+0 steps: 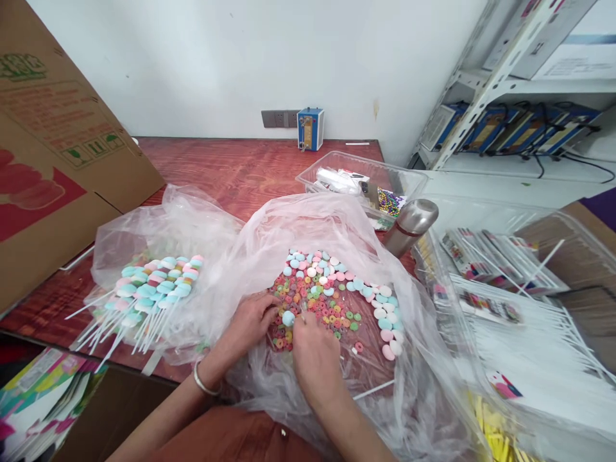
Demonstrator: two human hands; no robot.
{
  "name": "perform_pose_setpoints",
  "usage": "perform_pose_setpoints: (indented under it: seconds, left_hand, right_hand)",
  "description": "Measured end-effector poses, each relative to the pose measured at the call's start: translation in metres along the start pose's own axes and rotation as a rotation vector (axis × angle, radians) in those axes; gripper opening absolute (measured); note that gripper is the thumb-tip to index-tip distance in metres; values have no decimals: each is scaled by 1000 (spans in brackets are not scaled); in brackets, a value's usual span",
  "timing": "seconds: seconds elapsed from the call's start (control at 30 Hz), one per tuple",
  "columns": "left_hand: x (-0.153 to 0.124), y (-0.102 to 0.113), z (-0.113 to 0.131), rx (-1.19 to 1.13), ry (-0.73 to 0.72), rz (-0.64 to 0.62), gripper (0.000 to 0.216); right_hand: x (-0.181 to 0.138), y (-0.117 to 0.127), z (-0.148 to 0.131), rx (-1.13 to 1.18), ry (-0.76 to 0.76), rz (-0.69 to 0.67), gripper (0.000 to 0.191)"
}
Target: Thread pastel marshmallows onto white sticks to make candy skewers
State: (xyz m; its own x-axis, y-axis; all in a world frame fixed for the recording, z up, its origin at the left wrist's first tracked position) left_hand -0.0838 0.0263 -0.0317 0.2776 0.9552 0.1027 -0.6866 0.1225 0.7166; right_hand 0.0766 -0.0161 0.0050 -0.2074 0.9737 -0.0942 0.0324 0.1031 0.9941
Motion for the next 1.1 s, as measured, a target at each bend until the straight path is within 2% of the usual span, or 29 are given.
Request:
perform_pose_setpoints:
  seconds: [0.13,0.23,0.33,0.47,0.57,0.67,0.9,1.1]
  left_hand:
    - [2,-1,-3,-379,191,3,18]
    - [4,-2,0,-667,294,-19,18]
    - [5,-3,6,-815,360,-45,20]
    - [1,-4,14,-808,413,-40,22]
    - [-4,-6,21,-674,350,-2,17]
    - [-7,-9,26,-558,241,56,19]
    - [-5,-16,37,-426,-67,82,23]
    - [-6,-33,48,-434,-156,61,25]
  right_hand:
    - [-15,-22,22,327,-50,97,29]
    - [-21,-28,28,486,-45,174,35]
    - [-23,-25,28,497,-63,199,36]
    - [-24,-20,27,367,-93,190,35]
    - [-27,-21,25,265,-108,189,34]
    - [-29,-23,23,260,-112,222,33]
    - [-32,-34,28,692,-39,235,42]
    - [-34,-51,34,991,-197,201,29]
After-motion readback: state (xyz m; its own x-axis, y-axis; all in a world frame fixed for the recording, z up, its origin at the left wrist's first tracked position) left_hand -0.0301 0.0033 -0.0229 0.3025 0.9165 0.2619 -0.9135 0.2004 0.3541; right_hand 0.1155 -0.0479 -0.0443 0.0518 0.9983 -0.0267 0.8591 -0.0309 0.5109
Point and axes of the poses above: each hand's wrist, its own x-axis towards the middle knuckle, its own y-axis out of the back of the hand, z = x × y, the point moved 1 cm from there along x, towards the middle knuckle, and after that the axes turned 5 degrees about -x, right-handed, at the moved point
